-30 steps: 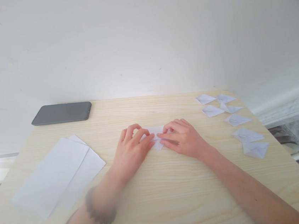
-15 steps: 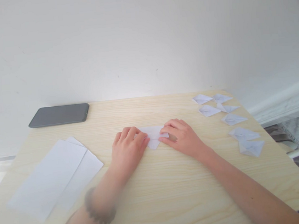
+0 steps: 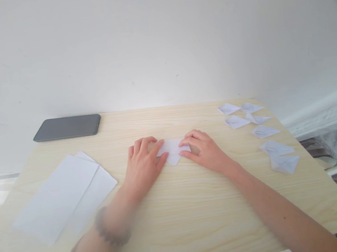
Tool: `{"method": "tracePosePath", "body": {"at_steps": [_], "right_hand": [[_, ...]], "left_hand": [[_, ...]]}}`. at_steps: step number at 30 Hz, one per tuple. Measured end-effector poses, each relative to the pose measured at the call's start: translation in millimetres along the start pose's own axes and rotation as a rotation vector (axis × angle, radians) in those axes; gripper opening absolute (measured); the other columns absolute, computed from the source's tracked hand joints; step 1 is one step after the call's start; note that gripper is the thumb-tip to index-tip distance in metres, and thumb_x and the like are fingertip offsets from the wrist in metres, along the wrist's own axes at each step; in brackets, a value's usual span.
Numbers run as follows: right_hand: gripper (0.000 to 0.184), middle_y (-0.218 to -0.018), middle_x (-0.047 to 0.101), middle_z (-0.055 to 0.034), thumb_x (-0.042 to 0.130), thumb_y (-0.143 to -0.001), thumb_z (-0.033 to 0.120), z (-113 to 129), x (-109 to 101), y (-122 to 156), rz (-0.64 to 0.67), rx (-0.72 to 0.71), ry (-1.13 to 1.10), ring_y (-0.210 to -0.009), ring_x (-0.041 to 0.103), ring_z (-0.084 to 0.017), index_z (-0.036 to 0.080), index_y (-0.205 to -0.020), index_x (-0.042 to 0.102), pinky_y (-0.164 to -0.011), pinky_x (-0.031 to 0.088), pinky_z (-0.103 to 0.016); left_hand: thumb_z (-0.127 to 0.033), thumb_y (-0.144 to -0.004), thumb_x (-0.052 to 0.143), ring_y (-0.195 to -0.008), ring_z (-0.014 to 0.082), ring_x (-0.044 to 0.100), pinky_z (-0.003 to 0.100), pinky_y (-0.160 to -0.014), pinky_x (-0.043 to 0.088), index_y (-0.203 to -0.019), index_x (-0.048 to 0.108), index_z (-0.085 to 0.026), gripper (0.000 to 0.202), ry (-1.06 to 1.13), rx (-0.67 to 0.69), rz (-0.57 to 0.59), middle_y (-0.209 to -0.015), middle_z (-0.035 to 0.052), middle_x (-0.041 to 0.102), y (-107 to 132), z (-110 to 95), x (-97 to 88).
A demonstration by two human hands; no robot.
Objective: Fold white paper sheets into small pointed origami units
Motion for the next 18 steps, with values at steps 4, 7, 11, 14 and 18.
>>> {"method": "tracePosePath", "body": {"at_steps": [4, 7, 11, 14, 18], "right_hand": [[0.019, -0.097, 0.056, -0.0039, 0.058, -0.082, 0.035, -1.4, 0.3, -0.3, 0.01, 0.016, 0.0, -0.094, 0.054, -0.018, 0.023, -0.097, 0.062, -0.089, 0.04, -0.035], [0.019, -0.099, 0.056, -0.0037, 0.057, -0.083, 0.034, -1.8, 0.0, -0.7, 0.03, 0.035, -0.014, -0.096, 0.054, -0.018, 0.024, -0.098, 0.061, -0.09, 0.039, -0.036], [0.017, -0.106, 0.052, -0.004, 0.057, -0.083, 0.034, -3.0, -1.0, -0.8, 0.069, 0.087, -0.047, -0.1, 0.053, -0.019, 0.025, -0.097, 0.061, -0.091, 0.04, -0.038], [0.015, -0.11, 0.05, -0.0046, 0.058, -0.081, 0.032, -3.4, -1.9, -0.7, 0.073, 0.095, -0.083, -0.103, 0.052, -0.02, 0.025, -0.094, 0.061, -0.091, 0.041, -0.039], [0.014, -0.113, 0.05, -0.0058, 0.06, -0.08, 0.03, -2.2, -3.4, -0.2, 0.036, 0.047, -0.116, -0.111, 0.048, -0.022, 0.024, -0.093, 0.06, -0.095, 0.04, -0.04]], "left_hand": [[-0.038, -0.089, 0.045, -0.113, 0.0291, 0.042, 0.045, -0.089, 0.035, -0.122, 0.051, -0.02, 0.038, -0.013, -0.013, 0.001, -0.123, 0.0103, 0.051, 0.3, 1.1, 0.2], [-0.04, -0.089, 0.045, -0.114, 0.0297, 0.041, 0.045, -0.09, 0.035, -0.123, 0.048, -0.017, 0.041, -0.011, -0.033, 0.001, -0.125, 0.0115, 0.05, 0.3, 2.4, 0.2], [-0.04, -0.087, 0.046, -0.111, 0.0284, 0.043, 0.044, -0.089, 0.034, -0.117, 0.048, -0.019, 0.036, 0.046, -0.043, -0.003, -0.121, 0.0107, 0.051, 0.1, 3.2, -0.4], [-0.039, -0.085, 0.051, -0.107, 0.0272, 0.043, 0.043, -0.087, 0.035, -0.11, 0.048, -0.019, 0.032, 0.119, -0.05, -0.006, -0.116, 0.0096, 0.053, -0.2, 4.1, -0.8], [-0.034, -0.083, 0.053, -0.103, 0.025, 0.045, 0.042, -0.086, 0.035, -0.104, 0.046, -0.019, 0.027, 0.215, -0.042, -0.01, -0.107, 0.0072, 0.056, -0.7, 4.4, -0.9]]}}
Point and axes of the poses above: each hand's wrist, its own y-axis away from the middle knuckle, its own x-axis out of the palm, z = x × y, the point moved 6 cm from there along -y, towards the middle knuckle
